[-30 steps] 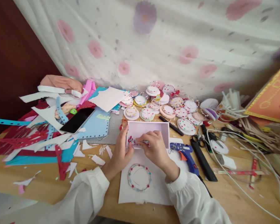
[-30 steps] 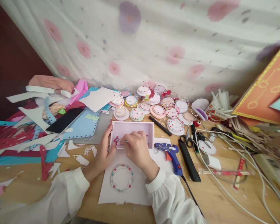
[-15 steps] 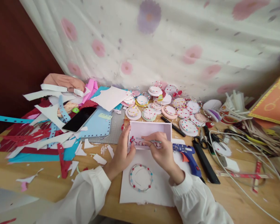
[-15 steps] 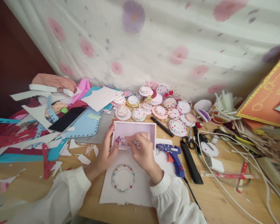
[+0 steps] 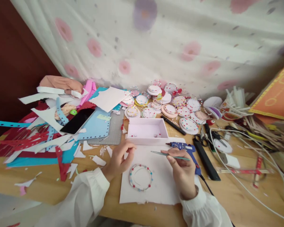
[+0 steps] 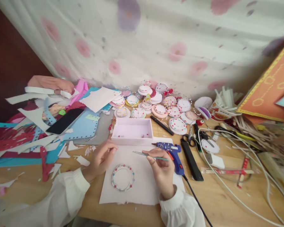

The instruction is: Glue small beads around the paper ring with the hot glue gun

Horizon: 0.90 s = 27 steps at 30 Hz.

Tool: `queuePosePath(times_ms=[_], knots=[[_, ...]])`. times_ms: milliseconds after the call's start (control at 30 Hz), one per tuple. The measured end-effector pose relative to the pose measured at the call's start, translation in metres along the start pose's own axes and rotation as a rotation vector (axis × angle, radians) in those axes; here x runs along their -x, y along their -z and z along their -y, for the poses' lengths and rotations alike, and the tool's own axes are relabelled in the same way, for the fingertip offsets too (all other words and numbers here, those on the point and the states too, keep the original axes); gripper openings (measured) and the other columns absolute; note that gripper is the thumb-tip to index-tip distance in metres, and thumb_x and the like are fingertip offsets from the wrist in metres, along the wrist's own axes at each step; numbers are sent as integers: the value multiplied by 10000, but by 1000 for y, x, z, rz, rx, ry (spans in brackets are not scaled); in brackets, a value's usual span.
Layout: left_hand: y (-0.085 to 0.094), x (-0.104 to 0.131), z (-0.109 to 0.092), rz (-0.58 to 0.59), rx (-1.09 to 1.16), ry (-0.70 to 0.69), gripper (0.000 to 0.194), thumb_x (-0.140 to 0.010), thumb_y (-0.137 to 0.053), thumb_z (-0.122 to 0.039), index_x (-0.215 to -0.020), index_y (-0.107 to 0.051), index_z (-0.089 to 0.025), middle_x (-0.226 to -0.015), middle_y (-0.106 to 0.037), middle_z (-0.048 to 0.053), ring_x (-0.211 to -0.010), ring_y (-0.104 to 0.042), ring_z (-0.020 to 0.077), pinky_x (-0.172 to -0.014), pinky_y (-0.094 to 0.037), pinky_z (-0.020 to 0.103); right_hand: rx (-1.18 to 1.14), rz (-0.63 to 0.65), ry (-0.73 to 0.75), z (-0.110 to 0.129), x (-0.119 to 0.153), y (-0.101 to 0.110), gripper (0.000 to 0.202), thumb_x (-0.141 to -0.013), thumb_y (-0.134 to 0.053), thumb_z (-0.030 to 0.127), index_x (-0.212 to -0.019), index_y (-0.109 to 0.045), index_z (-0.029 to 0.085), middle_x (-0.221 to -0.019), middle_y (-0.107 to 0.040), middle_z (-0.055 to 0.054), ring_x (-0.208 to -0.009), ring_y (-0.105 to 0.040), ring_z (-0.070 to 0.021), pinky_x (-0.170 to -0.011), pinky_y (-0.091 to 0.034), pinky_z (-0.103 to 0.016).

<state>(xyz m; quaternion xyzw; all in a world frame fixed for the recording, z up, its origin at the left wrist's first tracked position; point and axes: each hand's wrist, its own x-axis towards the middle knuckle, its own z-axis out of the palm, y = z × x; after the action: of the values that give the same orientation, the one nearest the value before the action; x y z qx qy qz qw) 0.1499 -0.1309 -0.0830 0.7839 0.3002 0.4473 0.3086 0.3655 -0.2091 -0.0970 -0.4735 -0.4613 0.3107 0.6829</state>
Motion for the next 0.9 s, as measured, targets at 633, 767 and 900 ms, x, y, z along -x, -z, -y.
queuePosePath(times_ms=[633, 767, 900], knots=[[-11, -4, 1, 390, 129, 207, 148, -879, -533, -156, -839, -674, -138, -802, -658, 48, -727, -607, 132, -664, -465, 218, 24, 122, -29, 9, 2, -17, 114, -812, -677, 138, -865, -657, 238, -843, -716, -31, -835, -660, -182, -739, -522, -330], [-10, -4, 3, 378, 124, 225, 165, -899, -538, -202, -885, -691, -142, -846, -673, 60, -761, -620, 139, -664, -473, 212, -33, 101, -37, 10, 2, -17, 126, -813, -671, 131, -873, -650, 240, -839, -701, -19, -855, -672, -188, -757, -535, -344], [-9, -5, 1, 382, 148, 235, 182, -907, -534, -210, -892, -705, -150, -864, -685, 63, -786, -634, 143, -686, -482, 216, -22, 78, -47, 10, 2, -16, 131, -813, -671, 129, -871, -649, 244, -835, -693, -12, -863, -674, -189, -777, -529, -350]])
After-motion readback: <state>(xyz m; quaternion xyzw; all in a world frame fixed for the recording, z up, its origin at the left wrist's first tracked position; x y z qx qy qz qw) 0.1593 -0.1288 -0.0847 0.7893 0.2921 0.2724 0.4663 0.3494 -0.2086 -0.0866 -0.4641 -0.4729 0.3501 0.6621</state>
